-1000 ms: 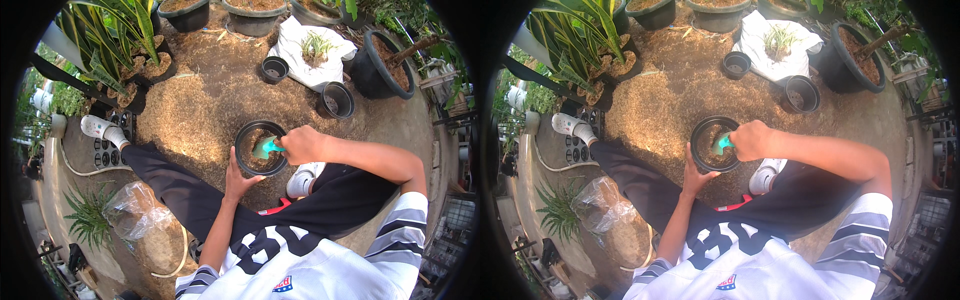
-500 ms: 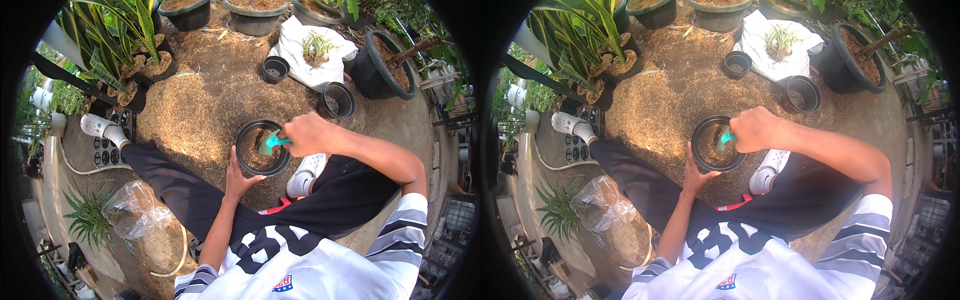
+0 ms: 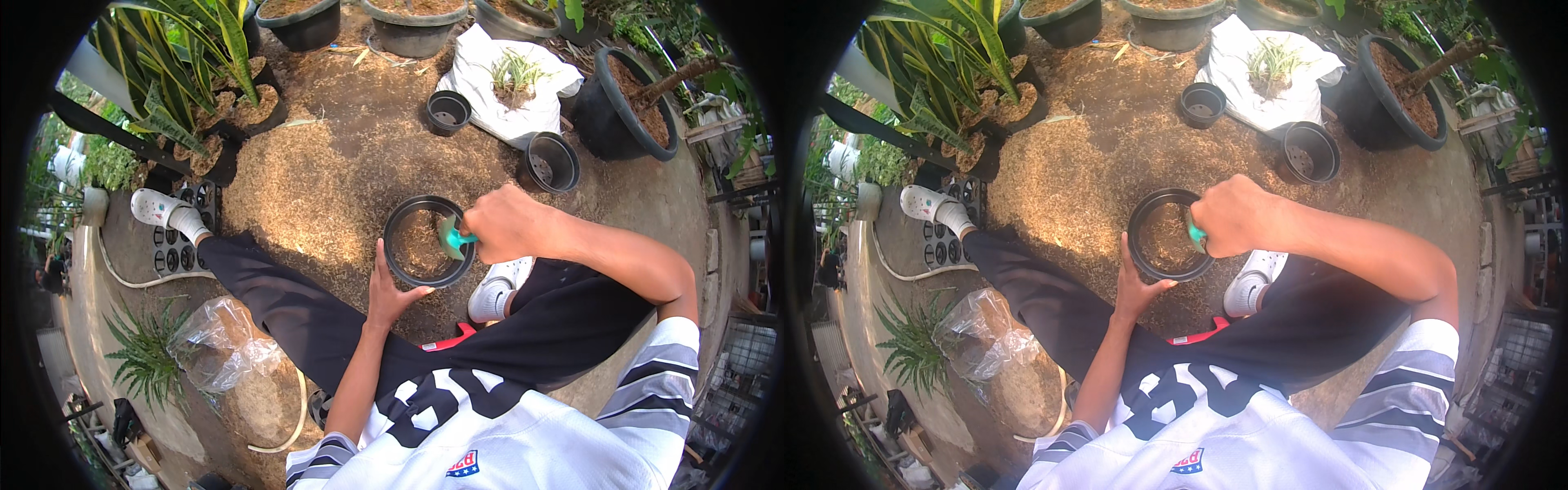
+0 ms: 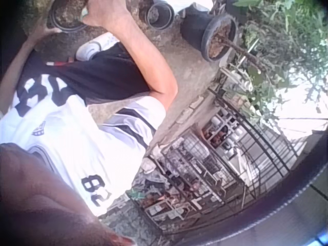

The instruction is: The person sits on a small red stool and uses a green plastic trowel to mix soil inside a black plastic pot. The person repeatedly scoops and turns the soil to aerate it, holding the pot steady with their left hand.

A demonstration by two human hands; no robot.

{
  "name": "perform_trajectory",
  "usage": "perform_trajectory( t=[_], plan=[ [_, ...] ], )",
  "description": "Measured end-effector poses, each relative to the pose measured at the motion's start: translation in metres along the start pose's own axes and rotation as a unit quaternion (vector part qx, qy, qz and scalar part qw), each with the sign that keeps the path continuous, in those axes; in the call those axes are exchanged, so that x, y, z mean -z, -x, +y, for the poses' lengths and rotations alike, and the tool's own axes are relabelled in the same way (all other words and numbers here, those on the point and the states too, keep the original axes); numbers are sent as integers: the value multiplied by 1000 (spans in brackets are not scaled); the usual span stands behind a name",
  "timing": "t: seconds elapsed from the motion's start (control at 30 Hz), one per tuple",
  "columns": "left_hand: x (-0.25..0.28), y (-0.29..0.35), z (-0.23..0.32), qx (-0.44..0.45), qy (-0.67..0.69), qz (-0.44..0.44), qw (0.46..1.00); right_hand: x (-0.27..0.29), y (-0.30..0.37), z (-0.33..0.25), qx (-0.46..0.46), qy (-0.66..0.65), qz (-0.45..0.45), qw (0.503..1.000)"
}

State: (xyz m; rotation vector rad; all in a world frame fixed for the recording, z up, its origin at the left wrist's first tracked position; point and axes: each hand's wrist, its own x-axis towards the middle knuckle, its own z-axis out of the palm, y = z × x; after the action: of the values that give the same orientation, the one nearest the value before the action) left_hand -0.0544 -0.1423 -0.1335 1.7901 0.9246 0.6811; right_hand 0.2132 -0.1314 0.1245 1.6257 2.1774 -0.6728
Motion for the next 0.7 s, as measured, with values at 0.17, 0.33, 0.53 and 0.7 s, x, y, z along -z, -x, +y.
perform_trajectory(
  t=[0.17,0.33,0.53,0.7],
  plan=[
    [0,-2,2,-11,9,-11,1000,-33,-9,10,9,-43,10,999],
    [0,-2,-1,-16,-6,-4,1000,-19,-5,9,17,-66,69,995],
    [0,-2,-1,-17,-12,-7,1000,-35,-9,5,16,-71,29,997],
    [0,0,-3,-7,-2,-6,1000,-15,-2,2,34,-57,41,997]
  ],
)
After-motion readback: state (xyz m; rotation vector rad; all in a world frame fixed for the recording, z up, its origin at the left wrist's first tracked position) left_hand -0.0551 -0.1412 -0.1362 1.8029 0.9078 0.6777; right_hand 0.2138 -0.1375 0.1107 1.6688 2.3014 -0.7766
